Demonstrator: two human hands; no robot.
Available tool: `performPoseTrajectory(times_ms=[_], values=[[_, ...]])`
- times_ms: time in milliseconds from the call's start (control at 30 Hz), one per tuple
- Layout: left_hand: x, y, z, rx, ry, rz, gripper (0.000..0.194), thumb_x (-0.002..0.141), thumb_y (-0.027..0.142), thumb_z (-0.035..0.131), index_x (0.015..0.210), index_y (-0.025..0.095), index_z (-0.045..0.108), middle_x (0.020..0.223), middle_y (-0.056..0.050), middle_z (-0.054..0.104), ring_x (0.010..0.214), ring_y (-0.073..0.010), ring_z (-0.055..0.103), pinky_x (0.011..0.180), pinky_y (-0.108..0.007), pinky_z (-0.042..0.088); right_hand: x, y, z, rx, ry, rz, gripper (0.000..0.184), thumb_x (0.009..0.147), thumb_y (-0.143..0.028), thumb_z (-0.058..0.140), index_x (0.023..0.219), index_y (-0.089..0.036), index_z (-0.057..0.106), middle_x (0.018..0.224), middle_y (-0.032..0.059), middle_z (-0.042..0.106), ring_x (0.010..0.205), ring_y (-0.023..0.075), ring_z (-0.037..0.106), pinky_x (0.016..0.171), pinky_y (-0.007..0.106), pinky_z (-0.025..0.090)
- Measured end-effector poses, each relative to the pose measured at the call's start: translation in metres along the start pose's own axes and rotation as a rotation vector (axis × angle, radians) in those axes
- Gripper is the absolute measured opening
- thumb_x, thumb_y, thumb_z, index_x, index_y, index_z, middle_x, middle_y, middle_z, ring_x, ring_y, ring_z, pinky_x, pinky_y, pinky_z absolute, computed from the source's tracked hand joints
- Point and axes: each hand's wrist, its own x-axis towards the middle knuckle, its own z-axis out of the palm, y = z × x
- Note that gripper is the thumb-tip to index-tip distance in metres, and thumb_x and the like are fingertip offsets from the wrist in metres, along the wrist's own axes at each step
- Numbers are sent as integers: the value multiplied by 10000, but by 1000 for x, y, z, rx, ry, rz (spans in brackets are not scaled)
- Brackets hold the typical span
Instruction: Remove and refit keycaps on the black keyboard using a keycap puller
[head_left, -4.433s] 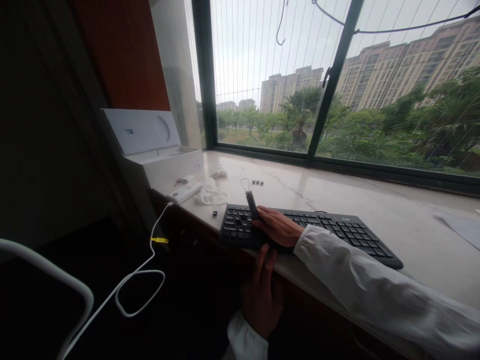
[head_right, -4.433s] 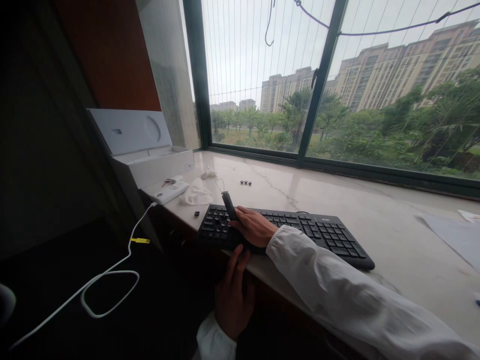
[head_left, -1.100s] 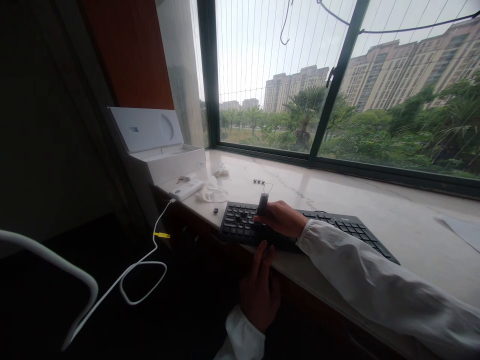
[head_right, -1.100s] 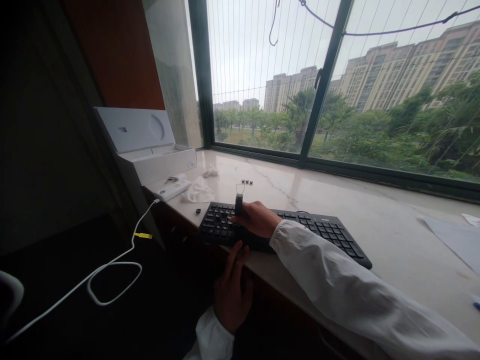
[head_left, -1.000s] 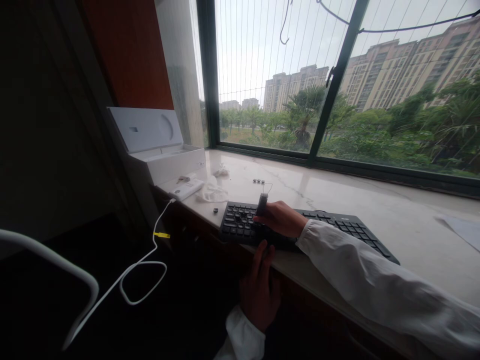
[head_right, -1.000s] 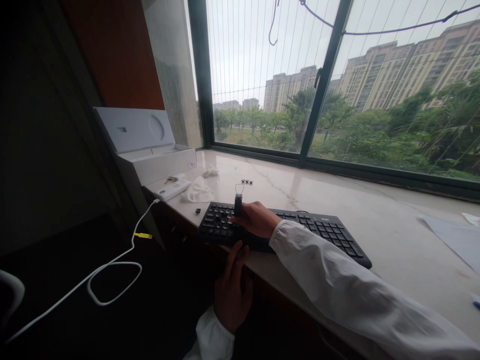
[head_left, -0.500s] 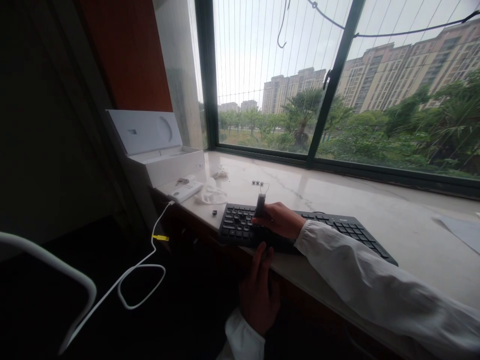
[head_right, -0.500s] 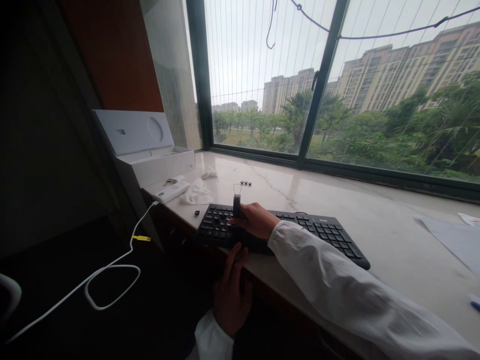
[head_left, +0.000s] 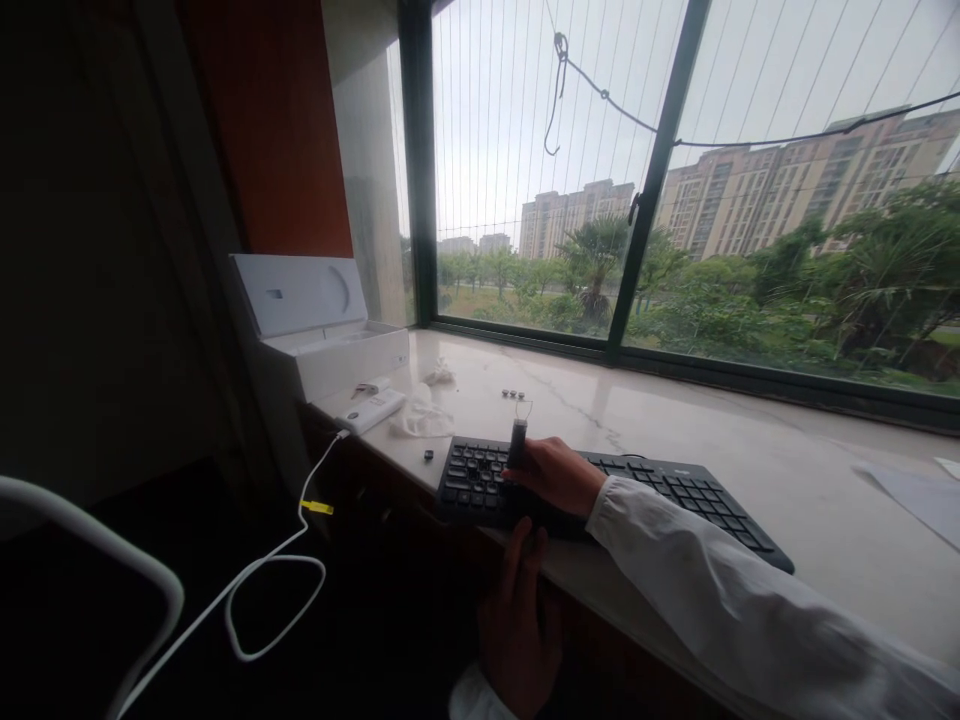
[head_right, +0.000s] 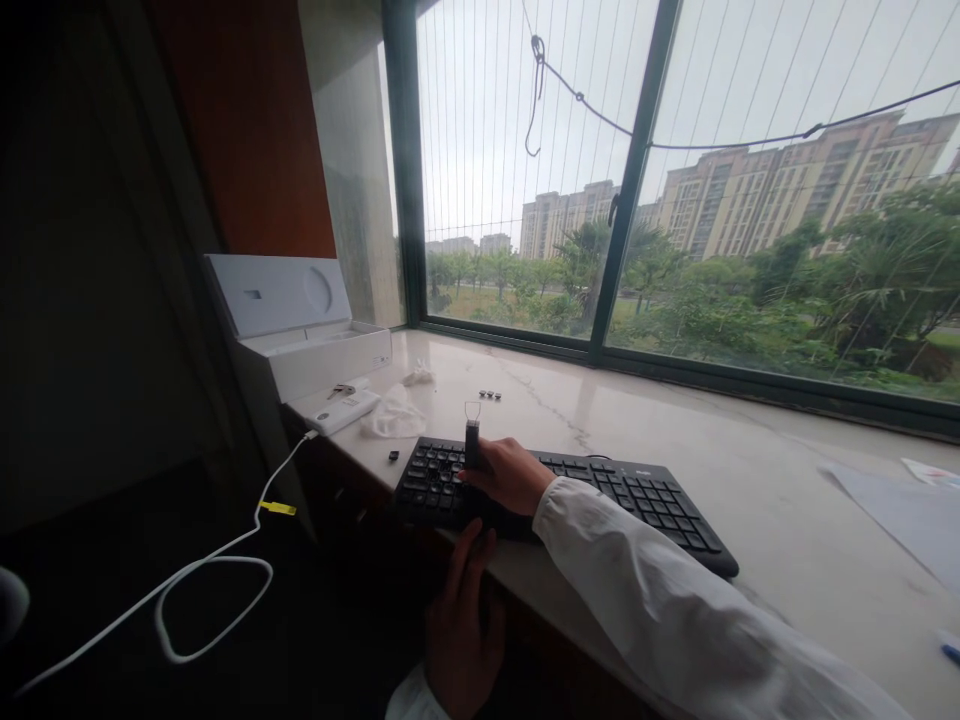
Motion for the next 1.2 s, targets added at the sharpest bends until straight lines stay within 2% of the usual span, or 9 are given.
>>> performPoseTrajectory(times_ms=[100,467,600,700,767,867,1000,1100,1200], values=[[1,-1,0,0,8,-10,643,838,62,392,1445,274,374,1530,-22,375,1327,-184,470,950,-298,539,-1,-1,1,-1,0,7,225,880,-385,569,784,-189,515,664,7,576,575,128,490,562,242,325],[11,-1,-9,-8,62,44,566,836,93,433,1382,241,448,1444,-74,474,1214,-199,571,887,-289,571,-11,-14,23,-68,167,82,131,913,-310,522,868,-189,501,758,34,615,681,167,561,630,266,358],[13,-13,-25,-52,23,171,569,837,70,431,1378,246,440,1432,-73,480,1226,-184,555,941,-291,541,-13,-11,27,-38,185,46,113,930,-298,496,901,-188,491,815,50,629,724,176,573,670,273,389],[25,-30,-46,-66,202,236,447,850,52,428,1237,248,535,1283,-76,575,1174,-181,573,936,-312,527,-14,-7,28,-27,181,18,135,944,-319,480,921,-187,492,812,52,631,725,181,582,672,274,397],[43,-41,-64,-101,224,223,323,858,110,473,1143,228,568,1170,-78,618,1107,-206,592,933,-365,518,-13,-4,28,-28,180,8,143,944,-325,485,938,-183,499,818,56,639,730,184,592,674,273,398],[78,-52,-92,-113,147,151,271,877,227,537,1146,225,565,1127,-69,626,1022,-211,602,868,-366,531,-11,-1,25,-19,167,-11,146,940,-325,497,948,-180,513,839,64,657,751,189,610,680,269,399],[120,-67,-119,-88,-4,245,351,864,395,617,1177,242,584,1181,-62,628,1126,-246,559,1009,-434,450,-9,1,21,-19,143,-29,157,939,-318,495,989,-174,531,860,72,675,765,193,627,677,265,395],[140,-85,-124,-86,-148,266,636,798,536,663,1334,235,498,1332,-96,562,1257,-279,489,1087,-455,386,-9,2,19,-25,137,-28,174,938,-321,494,1004,-167,541,874,81,683,775,199,631,685,269,397],[151,-105,-117,-97,-360,270,944,695,665,681,1449,191,367,1492,-141,408,1387,-309,356,1163,-463,281,-10,1,18,-15,144,-40,192,939,-332,490,1014,-164,544,896,87,687,794,208,637,701,276,405]])
